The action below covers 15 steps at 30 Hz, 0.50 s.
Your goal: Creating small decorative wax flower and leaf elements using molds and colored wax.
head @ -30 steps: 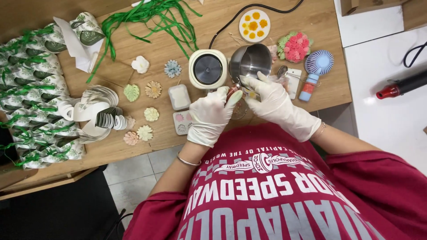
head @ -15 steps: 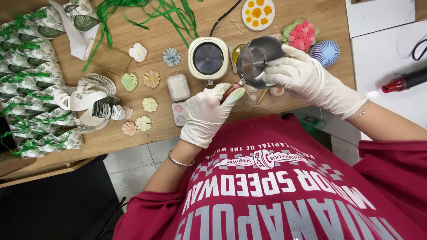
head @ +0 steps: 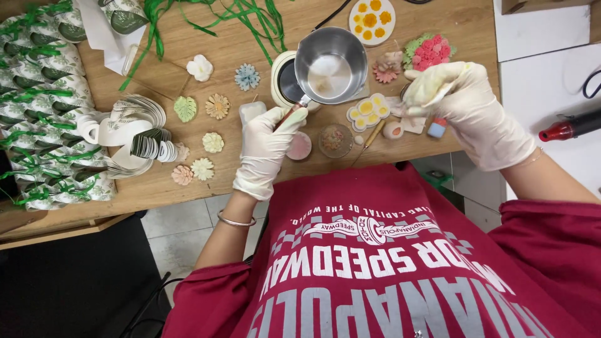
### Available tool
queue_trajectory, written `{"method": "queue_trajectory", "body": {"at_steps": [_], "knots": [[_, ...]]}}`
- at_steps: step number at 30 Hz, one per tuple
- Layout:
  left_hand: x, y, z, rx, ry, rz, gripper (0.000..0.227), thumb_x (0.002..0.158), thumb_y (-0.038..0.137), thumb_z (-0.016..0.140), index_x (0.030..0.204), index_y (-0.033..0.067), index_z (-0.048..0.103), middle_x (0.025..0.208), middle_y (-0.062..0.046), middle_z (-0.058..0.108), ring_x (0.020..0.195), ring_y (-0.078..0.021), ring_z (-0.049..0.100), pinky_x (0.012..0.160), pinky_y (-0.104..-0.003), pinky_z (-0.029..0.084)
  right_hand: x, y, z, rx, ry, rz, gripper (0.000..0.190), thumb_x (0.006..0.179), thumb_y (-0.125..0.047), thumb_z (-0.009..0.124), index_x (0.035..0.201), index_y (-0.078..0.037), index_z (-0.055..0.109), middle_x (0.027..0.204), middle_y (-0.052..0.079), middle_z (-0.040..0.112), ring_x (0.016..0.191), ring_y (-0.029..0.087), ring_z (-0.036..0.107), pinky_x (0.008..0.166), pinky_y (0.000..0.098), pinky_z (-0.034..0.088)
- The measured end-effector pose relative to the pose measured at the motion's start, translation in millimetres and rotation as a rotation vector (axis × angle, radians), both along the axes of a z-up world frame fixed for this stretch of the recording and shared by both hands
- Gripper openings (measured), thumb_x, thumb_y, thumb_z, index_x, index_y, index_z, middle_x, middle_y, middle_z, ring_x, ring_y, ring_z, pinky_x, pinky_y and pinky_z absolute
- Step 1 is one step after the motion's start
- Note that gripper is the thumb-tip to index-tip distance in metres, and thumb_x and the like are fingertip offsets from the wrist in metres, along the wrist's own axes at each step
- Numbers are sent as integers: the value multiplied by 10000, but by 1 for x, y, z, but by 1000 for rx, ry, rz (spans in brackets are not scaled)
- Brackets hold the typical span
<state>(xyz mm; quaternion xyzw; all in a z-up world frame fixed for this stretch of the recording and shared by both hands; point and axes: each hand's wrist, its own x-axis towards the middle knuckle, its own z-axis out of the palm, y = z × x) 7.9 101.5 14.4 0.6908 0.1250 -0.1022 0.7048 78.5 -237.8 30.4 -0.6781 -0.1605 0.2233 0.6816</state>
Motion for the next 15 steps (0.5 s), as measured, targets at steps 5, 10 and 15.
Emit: {"method": "queue_trajectory", "body": {"at_steps": [5,10,15], "knots": [[-6,-2,11,180,-39,-15,255,968,263,752,1038,21,786,806,38,706,722,-14,592,637,-184,489,0,20,6,158,320,-357,115,1011,-30,716,1116,-22,671,1063,102,725,999,196,727,1053,413,548],[-6,-17,5,77,69,-15,276,955,294,746,1033,32,784,785,36,685,680,-26,566,586,-208,462,-3,52,45,406,506,-466,269,1057,-97,594,1294,25,633,1156,156,725,1023,254,748,896,371,622],[-7,-35,12,531,-89,-72,351,946,408,720,1033,72,779,726,-110,720,623,-185,672,565,-314,506,-3,76,10,223,170,-359,205,1163,-93,570,1299,54,615,1151,140,644,1011,178,652,887,303,586]]}}
